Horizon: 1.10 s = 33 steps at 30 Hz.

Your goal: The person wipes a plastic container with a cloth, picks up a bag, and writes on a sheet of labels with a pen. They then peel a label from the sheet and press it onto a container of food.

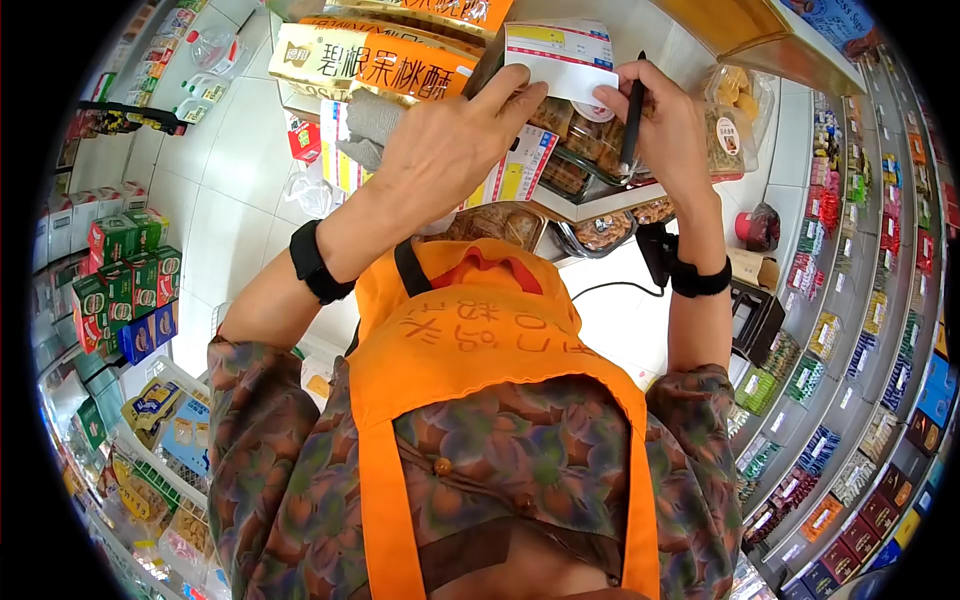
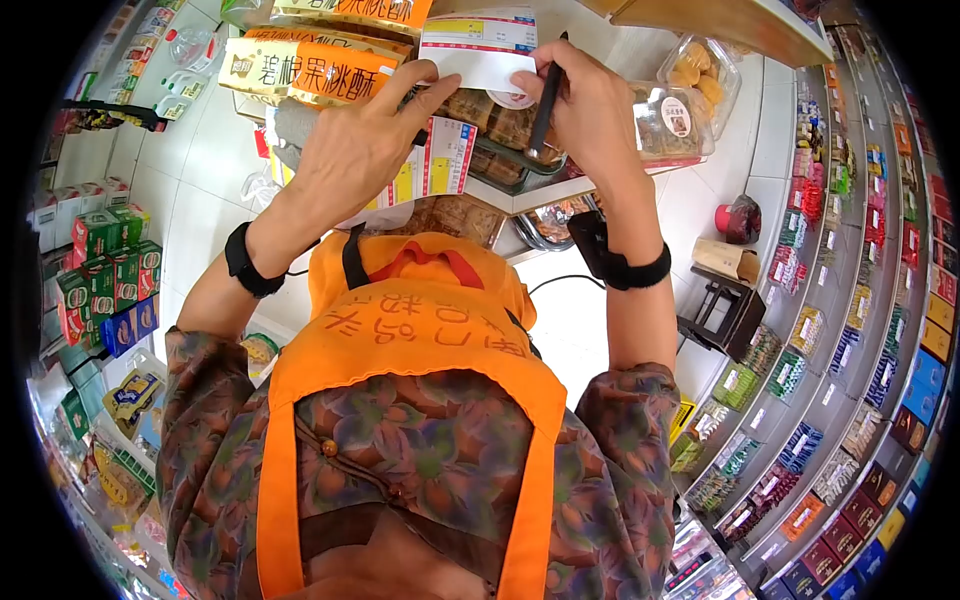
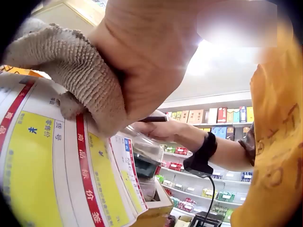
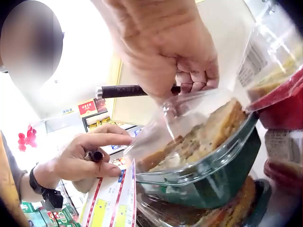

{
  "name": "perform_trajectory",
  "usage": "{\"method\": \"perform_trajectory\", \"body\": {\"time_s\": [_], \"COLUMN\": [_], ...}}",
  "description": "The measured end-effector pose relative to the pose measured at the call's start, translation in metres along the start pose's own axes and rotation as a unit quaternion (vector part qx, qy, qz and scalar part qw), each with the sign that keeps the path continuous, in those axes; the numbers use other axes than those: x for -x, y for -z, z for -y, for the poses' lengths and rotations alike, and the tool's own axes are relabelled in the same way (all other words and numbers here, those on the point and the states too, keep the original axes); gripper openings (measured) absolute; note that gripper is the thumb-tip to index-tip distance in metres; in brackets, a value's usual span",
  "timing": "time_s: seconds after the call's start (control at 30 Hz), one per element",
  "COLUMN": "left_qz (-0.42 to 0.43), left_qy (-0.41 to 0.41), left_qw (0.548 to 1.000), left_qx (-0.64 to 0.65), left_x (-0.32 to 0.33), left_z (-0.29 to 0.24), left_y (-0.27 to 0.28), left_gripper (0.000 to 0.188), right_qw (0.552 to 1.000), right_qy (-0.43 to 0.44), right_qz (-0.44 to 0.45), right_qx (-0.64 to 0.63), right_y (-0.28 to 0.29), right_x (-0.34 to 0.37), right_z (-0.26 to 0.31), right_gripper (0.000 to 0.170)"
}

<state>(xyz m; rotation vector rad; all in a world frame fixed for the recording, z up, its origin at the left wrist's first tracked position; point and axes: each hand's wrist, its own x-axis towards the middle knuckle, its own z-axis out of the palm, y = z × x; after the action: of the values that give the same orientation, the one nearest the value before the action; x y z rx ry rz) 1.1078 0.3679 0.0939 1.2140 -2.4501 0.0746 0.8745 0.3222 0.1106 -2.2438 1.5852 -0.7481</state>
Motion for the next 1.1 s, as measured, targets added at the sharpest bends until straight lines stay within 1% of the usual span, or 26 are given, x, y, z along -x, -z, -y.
{"method": "perform_trajectory", "body": {"time_s": [0.07, 0.17, 0.27, 0.37, 0.47, 0.57, 0.67, 0.77, 0.87, 1.0, 1.1], "left_qz": [0.002, 0.011, 0.017, 0.018, 0.012, 0.012, 0.019, 0.026, 0.023, -0.019, -0.005], "left_qy": [-0.003, -0.010, -0.007, -0.002, -0.001, -0.003, -0.001, 0.001, -0.004, -0.003, -0.004], "left_qw": [1.000, 1.000, 1.000, 1.000, 1.000, 1.000, 1.000, 0.999, 1.000, 1.000, 1.000], "left_qx": [-0.010, -0.015, -0.013, -0.015, -0.013, -0.019, -0.025, -0.020, -0.015, 0.005, -0.021], "left_x": [-0.002, -0.005, -0.006, -0.009, -0.009, -0.007, -0.004, -0.001, -0.001, -0.002, -0.009], "left_z": [0.000, 0.000, -0.001, -0.003, -0.005, -0.008, -0.008, -0.007, -0.006, -0.003, -0.007], "left_y": [0.000, 0.006, 0.006, 0.009, 0.009, 0.009, 0.009, 0.008, 0.009, 0.009, 0.013], "left_gripper": [0.050, 0.049, 0.048, 0.045, 0.041, 0.037, 0.036, 0.034, 0.035, 0.037, 0.042], "right_qw": [0.999, 0.989, 0.977, 0.967, 0.972, 0.982, 0.991, 0.986, 0.989, 0.989, 0.989], "right_qy": [0.038, 0.134, 0.170, 0.208, 0.190, 0.164, 0.113, 0.145, 0.112, 0.138, 0.138], "right_qz": [-0.021, -0.057, -0.067, -0.067, -0.063, -0.055, -0.015, -0.007, -0.010, -0.010, 0.001], "right_qx": [-0.018, 0.037, 0.108, 0.131, 0.120, 0.072, 0.073, 0.078, 0.093, 0.049, 0.049], "right_y": [0.003, 0.006, 0.003, 0.005, 0.004, 0.003, 0.006, 0.009, 0.005, 0.005, 0.011], "right_x": [0.005, 0.012, 0.022, 0.025, 0.030, 0.033, 0.035, 0.035, 0.039, 0.038, 0.038], "right_z": [-0.001, 0.005, 0.006, 0.010, 0.024, 0.027, 0.029, 0.034, 0.036, 0.033, 0.039], "right_gripper": [0.019, 0.012, 0.013, 0.016, 0.014, 0.012, 0.011, 0.011, 0.009, 0.008, 0.010]}}
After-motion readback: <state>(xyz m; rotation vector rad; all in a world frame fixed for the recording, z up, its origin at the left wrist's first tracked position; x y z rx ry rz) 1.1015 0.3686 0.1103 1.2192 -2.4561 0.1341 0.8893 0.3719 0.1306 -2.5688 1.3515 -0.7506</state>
